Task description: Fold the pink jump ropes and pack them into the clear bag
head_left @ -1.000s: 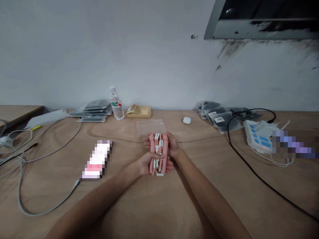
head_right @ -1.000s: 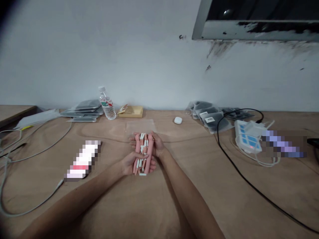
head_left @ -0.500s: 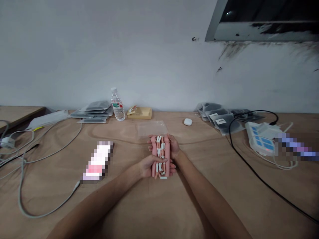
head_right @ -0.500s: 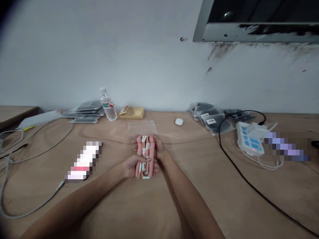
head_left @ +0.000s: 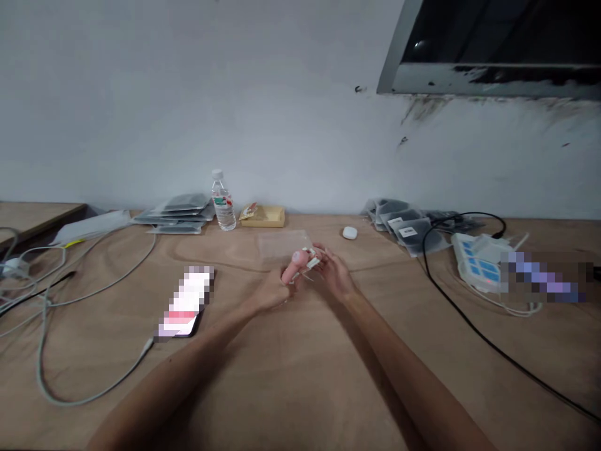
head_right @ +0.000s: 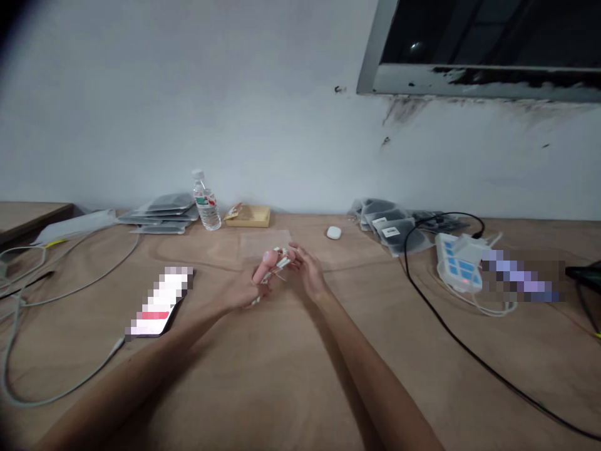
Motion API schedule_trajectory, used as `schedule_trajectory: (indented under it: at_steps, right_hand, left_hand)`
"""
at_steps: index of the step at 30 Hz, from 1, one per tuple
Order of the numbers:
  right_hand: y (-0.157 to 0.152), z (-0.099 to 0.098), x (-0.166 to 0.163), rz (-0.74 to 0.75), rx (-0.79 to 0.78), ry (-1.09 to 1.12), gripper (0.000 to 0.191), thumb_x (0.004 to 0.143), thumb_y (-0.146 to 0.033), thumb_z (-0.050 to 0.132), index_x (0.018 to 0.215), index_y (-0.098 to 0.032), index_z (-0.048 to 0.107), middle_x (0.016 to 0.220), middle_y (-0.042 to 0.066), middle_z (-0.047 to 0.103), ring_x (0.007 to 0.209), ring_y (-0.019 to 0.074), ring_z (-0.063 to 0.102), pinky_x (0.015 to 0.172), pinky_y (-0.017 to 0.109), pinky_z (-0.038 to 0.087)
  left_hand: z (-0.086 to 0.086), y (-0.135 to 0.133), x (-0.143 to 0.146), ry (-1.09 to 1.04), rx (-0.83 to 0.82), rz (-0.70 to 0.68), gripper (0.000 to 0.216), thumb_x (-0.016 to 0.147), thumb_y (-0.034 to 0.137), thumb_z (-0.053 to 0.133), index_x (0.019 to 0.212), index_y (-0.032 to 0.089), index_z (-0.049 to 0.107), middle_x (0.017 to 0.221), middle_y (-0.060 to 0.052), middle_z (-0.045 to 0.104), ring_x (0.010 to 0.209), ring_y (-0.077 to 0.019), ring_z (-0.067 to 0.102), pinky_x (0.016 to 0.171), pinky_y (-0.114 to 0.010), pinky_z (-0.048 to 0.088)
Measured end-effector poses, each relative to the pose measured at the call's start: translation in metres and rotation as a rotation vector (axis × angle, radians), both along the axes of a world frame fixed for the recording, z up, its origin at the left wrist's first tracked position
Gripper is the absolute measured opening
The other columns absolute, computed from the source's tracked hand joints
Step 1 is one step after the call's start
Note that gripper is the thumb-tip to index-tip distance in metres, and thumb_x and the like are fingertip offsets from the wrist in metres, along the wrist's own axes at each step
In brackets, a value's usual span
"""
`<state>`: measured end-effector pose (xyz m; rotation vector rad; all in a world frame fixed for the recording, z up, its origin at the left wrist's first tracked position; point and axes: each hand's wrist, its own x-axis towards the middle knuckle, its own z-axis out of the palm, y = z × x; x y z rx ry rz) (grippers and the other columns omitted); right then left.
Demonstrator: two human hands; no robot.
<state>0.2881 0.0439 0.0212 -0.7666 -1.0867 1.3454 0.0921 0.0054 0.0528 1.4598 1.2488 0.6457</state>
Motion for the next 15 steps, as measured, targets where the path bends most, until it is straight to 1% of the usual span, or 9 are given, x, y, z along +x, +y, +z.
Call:
schedule_trajectory:
  at_steps: [1, 3, 4, 6, 8, 10, 12, 15]
  right_hand:
    - [-0.007, -0.005, 0.007, -0.061, 0.057, -0.052, 0.040, 0.085, -0.056, 0.064, 0.114, -0.027, 0.066, 0.110, 0.005, 0.076, 0.105, 0.0265, 0.070, 0.094, 0.043, 0.053]
    - [-0.021, -0.017, 0.021, -0.143, 0.177, -0.215, 0.046, 0.089, -0.060, 0.061, 0.122, -0.027, 0.062, 0.122, 0.008, 0.072, 0.114, 0.0277, 0.066, 0.102, 0.046, 0.048]
    - [-0.028, -0.023, 0.028, -0.169, 0.228, -0.324, 0.049, 0.091, -0.060, 0.060, 0.127, -0.027, 0.060, 0.128, 0.009, 0.069, 0.120, 0.0283, 0.063, 0.106, 0.048, 0.046]
    - [-0.040, -0.030, 0.037, -0.193, 0.308, -0.564, 0.053, 0.094, -0.058, 0.057, 0.137, -0.027, 0.054, 0.139, 0.011, 0.062, 0.128, 0.0295, 0.057, 0.111, 0.051, 0.041]
    - [-0.047, -0.032, 0.041, -0.147, 0.400, -0.789, 0.057, 0.096, -0.055, 0.056, 0.145, -0.027, 0.048, 0.148, 0.012, 0.054, 0.135, 0.0304, 0.051, 0.115, 0.054, 0.036]
    - [-0.049, -0.029, 0.038, -0.061, 0.483, -0.938, 0.056, 0.099, -0.050, 0.053, 0.149, -0.028, 0.043, 0.153, 0.011, 0.049, 0.140, 0.0298, 0.045, 0.118, 0.054, 0.033]
    - [-0.048, -0.025, 0.034, -0.006, 0.516, -1.012, 0.054, 0.102, -0.047, 0.048, 0.152, -0.029, 0.040, 0.157, 0.010, 0.045, 0.144, 0.0287, 0.041, 0.119, 0.053, 0.031]
    - [-0.047, -0.023, 0.031, -0.017, 0.506, -1.072, 0.055, 0.103, -0.048, 0.046, 0.154, -0.029, 0.037, 0.159, 0.011, 0.042, 0.145, 0.0298, 0.039, 0.118, 0.055, 0.032]
  left_hand:
    - [0.003, 0.001, -0.003, 0.159, 0.152, 0.008, 0.025, 0.076, 0.014, 0.066, 0.101, 0.017, 0.065, 0.095, -0.007, 0.070, 0.089, -0.0244, 0.067, 0.076, -0.031, 0.050]
    - [0.005, 0.002, -0.008, 0.505, 0.346, 0.011, 0.041, 0.075, 0.010, 0.065, 0.115, 0.018, 0.061, 0.110, -0.010, 0.070, 0.098, -0.0269, 0.067, 0.082, -0.033, 0.049]
    - [0.004, 0.002, -0.008, 0.657, 0.404, 0.006, 0.045, 0.076, 0.010, 0.064, 0.120, 0.018, 0.059, 0.115, -0.012, 0.069, 0.102, -0.0278, 0.066, 0.084, -0.034, 0.049]
    - [-0.001, 0.001, -0.007, 0.836, 0.456, -0.014, 0.044, 0.081, 0.013, 0.062, 0.125, 0.017, 0.056, 0.119, -0.014, 0.067, 0.108, -0.0286, 0.065, 0.088, -0.036, 0.048]
    - [-0.009, 0.001, -0.005, 0.893, 0.530, -0.028, 0.040, 0.087, 0.022, 0.062, 0.127, 0.017, 0.056, 0.120, -0.014, 0.067, 0.114, -0.0293, 0.062, 0.094, -0.037, 0.047]
    - [-0.017, 0.000, -0.003, 0.892, 0.606, -0.034, 0.041, 0.090, 0.034, 0.064, 0.127, 0.018, 0.055, 0.121, -0.014, 0.065, 0.116, -0.0312, 0.059, 0.097, -0.040, 0.045]
    - [-0.024, 0.000, -0.002, 0.853, 0.664, -0.058, 0.046, 0.089, 0.042, 0.066, 0.127, 0.019, 0.055, 0.123, -0.015, 0.064, 0.117, -0.0331, 0.058, 0.098, -0.043, 0.045]
    - [-0.030, 0.000, -0.004, 0.771, 0.736, -0.126, 0.045, 0.088, 0.040, 0.068, 0.127, 0.021, 0.056, 0.125, -0.015, 0.062, 0.119, -0.0345, 0.055, 0.100, -0.046, 0.044]
